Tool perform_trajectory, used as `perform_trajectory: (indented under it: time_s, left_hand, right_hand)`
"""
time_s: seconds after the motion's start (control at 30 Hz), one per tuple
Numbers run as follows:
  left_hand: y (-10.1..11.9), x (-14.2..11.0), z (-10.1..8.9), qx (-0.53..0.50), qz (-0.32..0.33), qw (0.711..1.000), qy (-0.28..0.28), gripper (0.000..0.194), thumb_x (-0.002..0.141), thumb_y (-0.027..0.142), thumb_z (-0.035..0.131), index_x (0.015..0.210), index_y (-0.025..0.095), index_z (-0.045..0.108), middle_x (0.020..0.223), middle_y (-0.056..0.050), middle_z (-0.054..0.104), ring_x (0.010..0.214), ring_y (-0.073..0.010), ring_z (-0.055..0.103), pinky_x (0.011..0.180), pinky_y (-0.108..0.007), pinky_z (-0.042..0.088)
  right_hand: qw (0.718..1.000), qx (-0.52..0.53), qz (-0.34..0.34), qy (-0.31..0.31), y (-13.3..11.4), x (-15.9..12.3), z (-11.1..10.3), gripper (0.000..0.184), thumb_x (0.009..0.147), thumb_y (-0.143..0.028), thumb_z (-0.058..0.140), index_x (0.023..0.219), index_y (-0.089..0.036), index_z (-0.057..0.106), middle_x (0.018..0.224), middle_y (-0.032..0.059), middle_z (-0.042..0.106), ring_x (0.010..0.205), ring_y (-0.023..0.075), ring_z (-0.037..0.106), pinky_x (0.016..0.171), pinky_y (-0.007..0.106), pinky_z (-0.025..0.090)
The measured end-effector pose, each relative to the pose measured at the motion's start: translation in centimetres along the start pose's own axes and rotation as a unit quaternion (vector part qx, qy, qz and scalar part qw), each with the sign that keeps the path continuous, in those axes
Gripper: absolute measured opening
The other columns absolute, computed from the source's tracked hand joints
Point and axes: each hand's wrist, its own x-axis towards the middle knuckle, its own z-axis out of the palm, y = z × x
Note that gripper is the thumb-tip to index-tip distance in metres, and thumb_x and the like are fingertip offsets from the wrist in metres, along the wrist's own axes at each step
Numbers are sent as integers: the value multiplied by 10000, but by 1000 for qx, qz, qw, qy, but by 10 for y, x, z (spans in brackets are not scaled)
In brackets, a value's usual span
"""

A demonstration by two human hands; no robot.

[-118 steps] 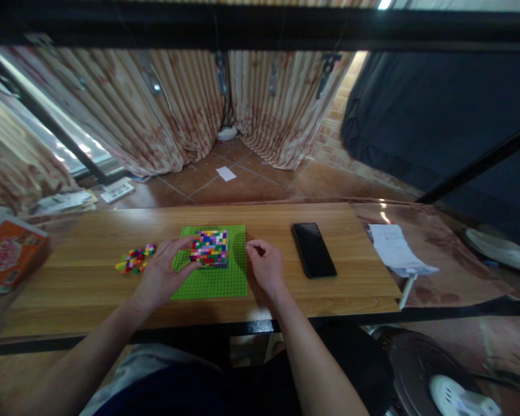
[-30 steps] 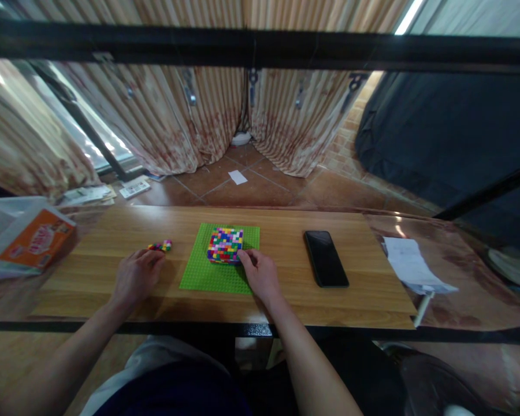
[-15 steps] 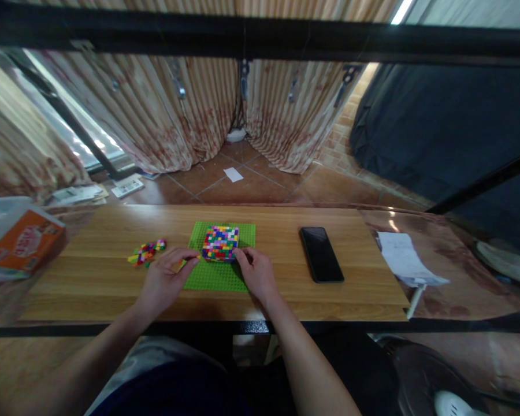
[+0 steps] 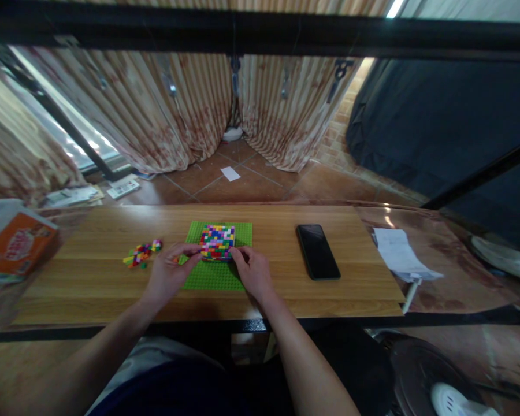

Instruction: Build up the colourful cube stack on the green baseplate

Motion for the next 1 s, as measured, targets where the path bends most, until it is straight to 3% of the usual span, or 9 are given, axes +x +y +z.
perform_trajectory:
  time_s: [0.17, 0.33, 0.63, 0.73, 0.83, 1.0]
  left_hand:
    - [-1, 4, 4, -99, -110, 989, 3, 166, 673, 278, 728, 796, 180, 674, 791, -7, 675, 729, -139, 603, 743, -294, 495]
    - [1, 7, 7, -209, -212, 954, -19, 333, 587, 315, 769, 853, 168, 634, 780, 0, 661, 701, -130, 592, 696, -284, 477]
    - [2, 14, 10, -277, -291, 916, -15, 387, 494, 250, 774, 827, 164, 597, 666, 36, 602, 586, -100, 534, 595, -262, 417]
    - [6, 14, 11, -282, -298, 912, -11, 391, 492, 252, 781, 827, 161, 602, 676, 28, 615, 597, -105, 549, 605, -264, 425]
    - [8, 12, 7, -249, -276, 928, -18, 404, 514, 288, 793, 857, 151, 629, 712, 12, 632, 633, -111, 560, 632, -266, 435]
    - [-11, 11, -19, -156, -201, 967, 3, 387, 595, 360, 750, 912, 157, 663, 813, -13, 666, 743, -136, 600, 724, -284, 469]
  right_hand:
    - [1000, -3, -1, 0, -3, -1, -1, 442, 924, -530, 469, 846, -172, 717, 732, 31, 696, 670, 162, 598, 608, 249, 389]
    - [1000, -22, 1, 4, -1, 0, 0, 464, 926, -546, 456, 867, -172, 724, 757, 46, 711, 685, 171, 610, 616, 259, 391]
    - [1000, -25, 0, 11, -2, -1, 1, 459, 929, -542, 453, 854, -177, 721, 747, 42, 702, 680, 169, 605, 611, 255, 378]
    - [1000, -20, 0, 11, -1, -1, 2, 464, 927, -550, 448, 840, -178, 711, 736, 34, 693, 665, 163, 594, 600, 251, 368]
    - [1000, -23, 1, 10, 0, -1, 1, 474, 925, -558, 446, 828, -175, 709, 714, 28, 684, 656, 160, 585, 599, 249, 366]
    - [1000, -25, -2, 6, -2, -1, 0, 469, 927, -551, 448, 835, -176, 714, 721, 32, 691, 663, 162, 590, 596, 247, 366]
